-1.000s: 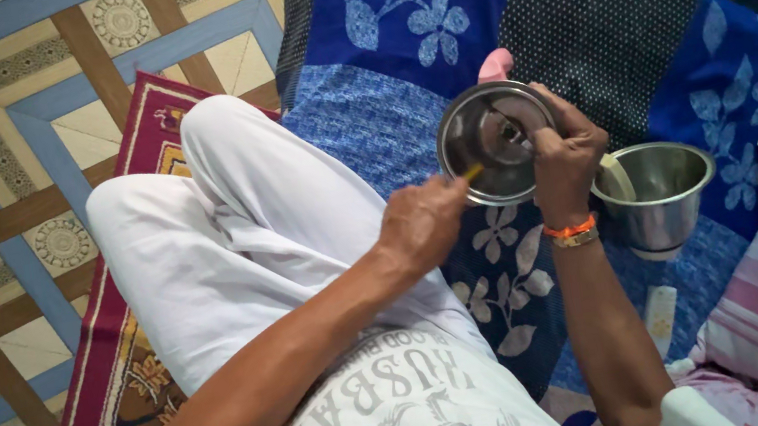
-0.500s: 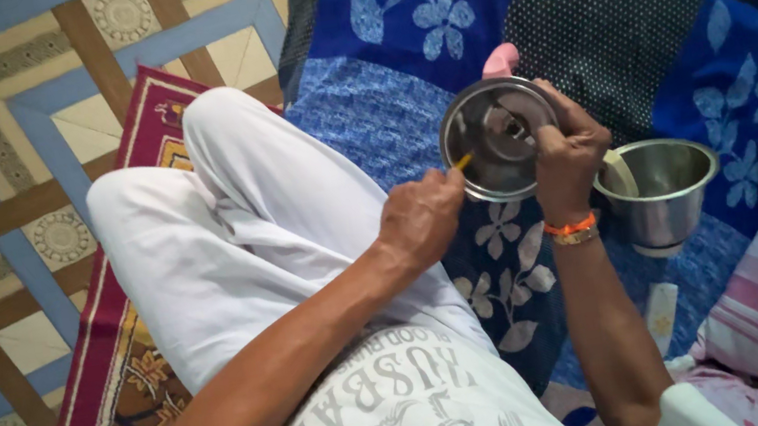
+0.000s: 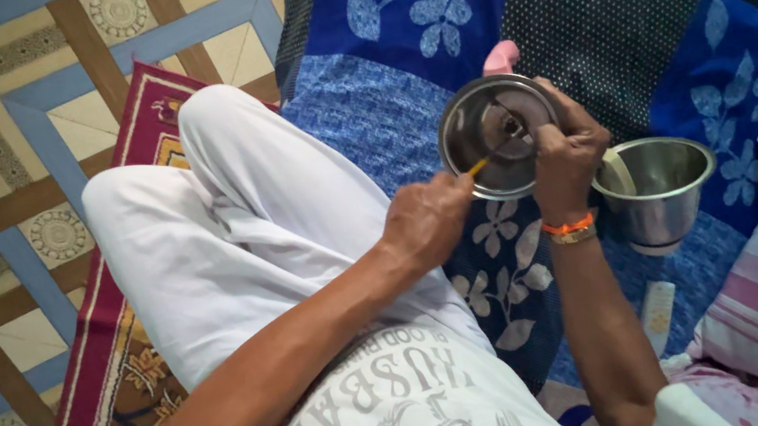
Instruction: The person lies on a bed holding a stainless steel mixer jar with a pink base and uses a screwdriver to work on the blade coupling at the bottom of the jar, turning it repeatedly. They then fit the jar onto a white mixer base and continue working on the assembly with the screwdriver.
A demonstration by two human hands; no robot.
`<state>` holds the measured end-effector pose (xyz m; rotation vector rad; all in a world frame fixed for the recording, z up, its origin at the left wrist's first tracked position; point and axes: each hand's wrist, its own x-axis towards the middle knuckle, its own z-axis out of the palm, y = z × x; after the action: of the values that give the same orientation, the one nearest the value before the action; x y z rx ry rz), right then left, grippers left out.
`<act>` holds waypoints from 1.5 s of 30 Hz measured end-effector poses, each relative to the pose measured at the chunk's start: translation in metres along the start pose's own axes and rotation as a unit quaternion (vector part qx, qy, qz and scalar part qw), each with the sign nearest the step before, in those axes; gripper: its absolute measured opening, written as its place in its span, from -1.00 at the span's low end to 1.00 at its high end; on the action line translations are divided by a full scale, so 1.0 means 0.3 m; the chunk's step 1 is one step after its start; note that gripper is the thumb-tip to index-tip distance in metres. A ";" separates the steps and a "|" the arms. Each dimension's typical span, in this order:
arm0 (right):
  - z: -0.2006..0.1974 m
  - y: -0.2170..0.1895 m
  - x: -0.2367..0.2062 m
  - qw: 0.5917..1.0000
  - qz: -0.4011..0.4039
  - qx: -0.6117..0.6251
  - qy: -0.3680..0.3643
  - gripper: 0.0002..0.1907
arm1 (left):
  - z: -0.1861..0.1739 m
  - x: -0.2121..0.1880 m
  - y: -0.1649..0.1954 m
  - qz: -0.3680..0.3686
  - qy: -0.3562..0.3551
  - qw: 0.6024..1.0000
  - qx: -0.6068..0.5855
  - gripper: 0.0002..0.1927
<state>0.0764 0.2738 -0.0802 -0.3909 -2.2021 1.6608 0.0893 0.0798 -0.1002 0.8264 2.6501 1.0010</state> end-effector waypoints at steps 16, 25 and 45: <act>0.008 -0.014 -0.014 0.999 -0.026 -0.040 -0.004 -0.52 | 0.028 -0.005 -0.015 -0.016 -0.008 1.000 0.009 -0.86; 0.038 0.033 -0.057 0.993 -0.078 -0.079 -0.031 -0.48 | 0.039 -0.005 -0.031 0.007 0.011 1.000 0.009 -0.89; 0.029 0.050 -0.061 0.994 -0.057 -0.072 -0.051 -0.52 | 0.028 -0.029 -0.042 -0.041 0.037 0.998 -0.030 -0.86</act>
<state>0.0891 0.2628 -0.0989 -0.2176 -2.3811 1.4981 0.0940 0.0716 -0.1149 0.6765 2.6761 1.1049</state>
